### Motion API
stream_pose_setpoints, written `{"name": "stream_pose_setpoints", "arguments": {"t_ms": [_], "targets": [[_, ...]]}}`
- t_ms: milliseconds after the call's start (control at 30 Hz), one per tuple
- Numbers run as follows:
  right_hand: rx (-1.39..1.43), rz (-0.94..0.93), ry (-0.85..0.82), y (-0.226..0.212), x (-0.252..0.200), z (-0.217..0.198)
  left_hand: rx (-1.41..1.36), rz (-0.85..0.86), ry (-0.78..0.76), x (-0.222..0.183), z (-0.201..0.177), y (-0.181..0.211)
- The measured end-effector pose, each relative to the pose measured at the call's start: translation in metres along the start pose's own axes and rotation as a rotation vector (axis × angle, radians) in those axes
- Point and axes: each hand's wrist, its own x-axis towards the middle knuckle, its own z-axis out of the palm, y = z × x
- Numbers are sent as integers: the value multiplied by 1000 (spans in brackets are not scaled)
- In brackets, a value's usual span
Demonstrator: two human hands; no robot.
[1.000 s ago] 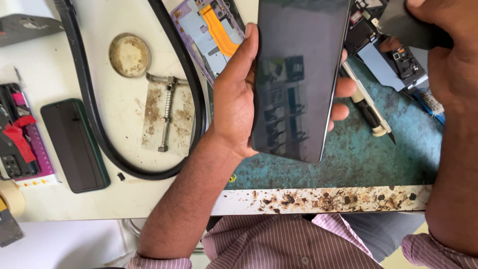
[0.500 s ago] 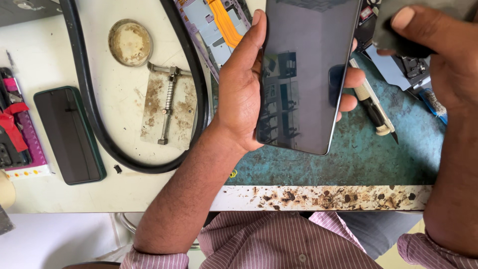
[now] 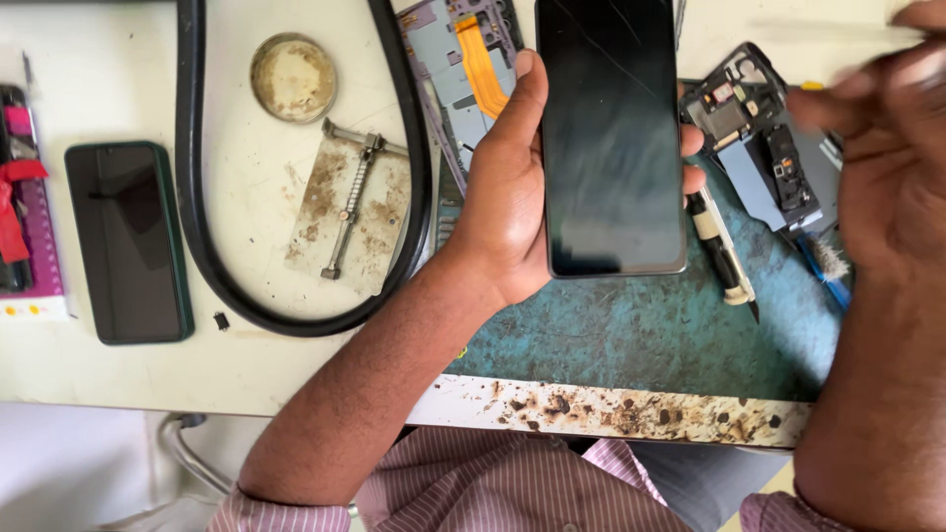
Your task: The person uses a hobby knife to pry the screen panel from a mobile phone body and then handles a separate screen component.
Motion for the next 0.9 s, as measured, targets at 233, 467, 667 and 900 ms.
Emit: {"name": "stream_pose_setpoints", "arguments": {"t_ms": [233,467,667,900], "targets": [[165,-4,-80,-11,5,13,-29,82,40,3,-1,-3],[243,-31,-103,-9,-10,37,-107,229,46,-5,9,8],[-259,-183,-153,-2,-19,71,-208,250,100,-4,10,9],[-727,-508,-731,-33,16,91,-104,253,148,-4,10,10]]}}
